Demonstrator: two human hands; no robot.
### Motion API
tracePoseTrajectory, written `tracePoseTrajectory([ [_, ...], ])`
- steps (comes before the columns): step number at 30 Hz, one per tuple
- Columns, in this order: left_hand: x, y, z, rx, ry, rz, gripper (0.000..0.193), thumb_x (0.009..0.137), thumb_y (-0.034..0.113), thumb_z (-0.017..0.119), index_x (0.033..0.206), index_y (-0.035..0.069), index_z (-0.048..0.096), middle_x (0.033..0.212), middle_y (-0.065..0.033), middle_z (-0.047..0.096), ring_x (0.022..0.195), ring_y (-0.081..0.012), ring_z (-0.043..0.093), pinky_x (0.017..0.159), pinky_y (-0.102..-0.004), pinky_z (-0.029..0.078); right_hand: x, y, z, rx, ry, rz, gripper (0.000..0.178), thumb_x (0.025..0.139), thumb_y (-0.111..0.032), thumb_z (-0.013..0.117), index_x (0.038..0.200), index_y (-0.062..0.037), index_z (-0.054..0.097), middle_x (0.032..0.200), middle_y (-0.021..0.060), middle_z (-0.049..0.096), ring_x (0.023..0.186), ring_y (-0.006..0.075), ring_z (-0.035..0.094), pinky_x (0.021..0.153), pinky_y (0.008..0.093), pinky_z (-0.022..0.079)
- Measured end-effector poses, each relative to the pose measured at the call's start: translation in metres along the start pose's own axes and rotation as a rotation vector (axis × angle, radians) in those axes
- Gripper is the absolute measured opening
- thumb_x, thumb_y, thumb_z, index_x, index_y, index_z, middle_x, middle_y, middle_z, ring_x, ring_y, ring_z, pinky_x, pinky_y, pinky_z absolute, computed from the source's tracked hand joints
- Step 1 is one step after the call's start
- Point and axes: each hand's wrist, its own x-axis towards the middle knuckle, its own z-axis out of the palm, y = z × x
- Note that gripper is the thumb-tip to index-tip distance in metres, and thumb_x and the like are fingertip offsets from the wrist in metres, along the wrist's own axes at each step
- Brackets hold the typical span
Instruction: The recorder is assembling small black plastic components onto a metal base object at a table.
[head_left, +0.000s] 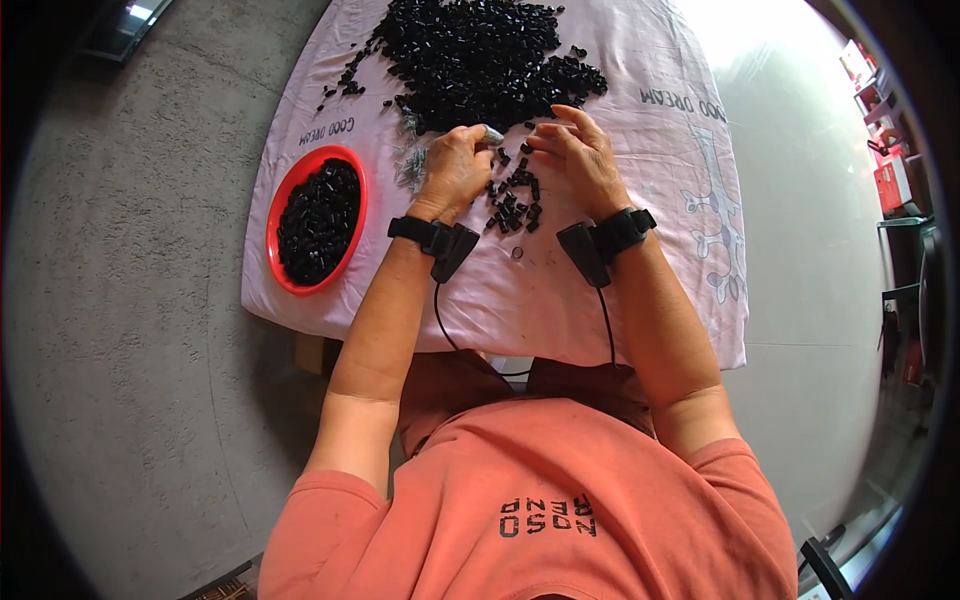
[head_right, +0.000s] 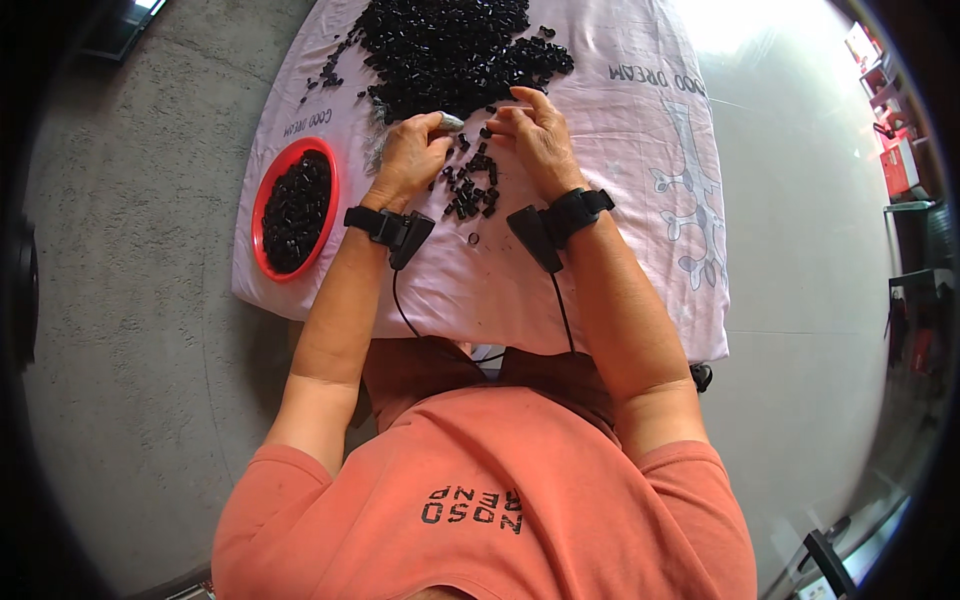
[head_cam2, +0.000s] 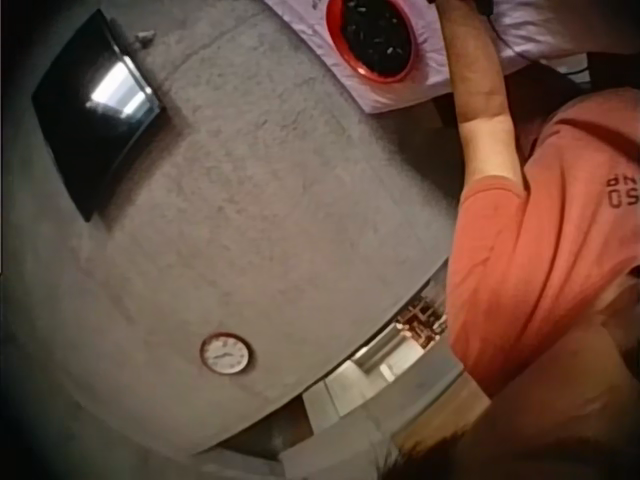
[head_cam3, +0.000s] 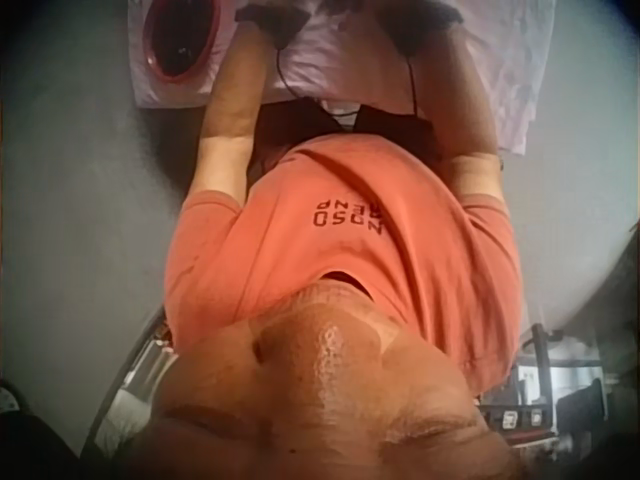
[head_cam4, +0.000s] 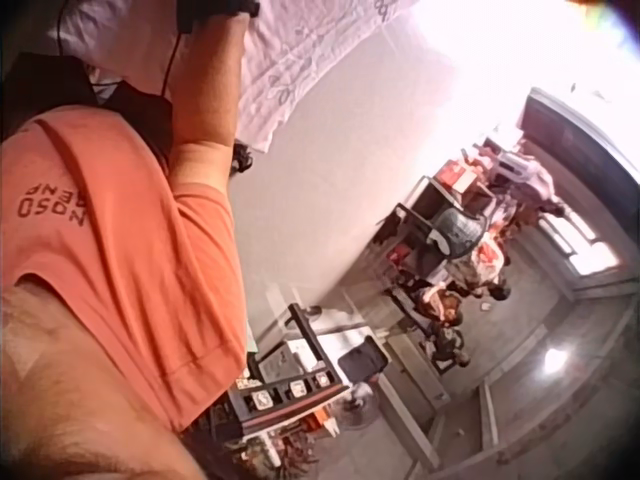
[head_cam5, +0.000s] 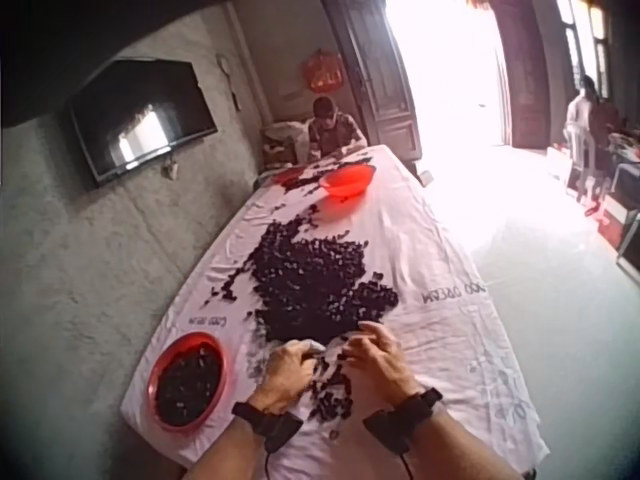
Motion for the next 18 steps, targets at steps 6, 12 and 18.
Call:
tracePoseTrajectory([
  [6, -0.0030, 0.0005, 0.0066, 0.020, 0.005, -0.002, 0.015, 0.078, 0.010, 0.068, 0.092, 0.011, 0.073, 0.085, -0.0133, 0.067, 0.082, -0.0316, 0.067, 0.077, -0.0409, 0.054, -0.0047, -0.0077, 0.0031, 0.028, -0.023, 0.040, 0.039, 0.102, -0.013, 0.050, 0.138, 0.0004, 0.045, 0.121, 0.0199, 0.060, 0.109, 0.0279, 0.066, 0.089, 0.0345, 0.057],
  [12, -0.0059, -0.0030, 0.0065, 0.082, 0.010, 0.011, 0.014, 0.078, 0.009, 0.068, 0.091, 0.010, 0.073, 0.086, -0.0119, 0.067, 0.078, -0.0280, 0.067, 0.074, -0.0376, 0.054, -0.0039, -0.0097, 0.0029, -0.042, 0.053, -0.018, 0.026, 0.102, -0.015, 0.053, 0.121, 0.0007, 0.059, 0.108, 0.0149, 0.068, 0.095, 0.0227, 0.071, 0.078, 0.0285, 0.057],
  [18, -0.0092, 0.0035, 0.0063, -0.008, 0.011, -0.012, 0.012, 0.077, 0.009, 0.068, 0.089, 0.009, 0.071, 0.087, -0.0126, 0.067, 0.083, -0.0316, 0.067, 0.076, -0.0406, 0.055, -0.0054, -0.0099, 0.0020, -0.079, 0.089, -0.040, 0.021, 0.101, -0.016, 0.055, 0.111, -0.0004, 0.065, 0.097, 0.0107, 0.071, 0.079, 0.0162, 0.071, 0.068, 0.0240, 0.056],
])
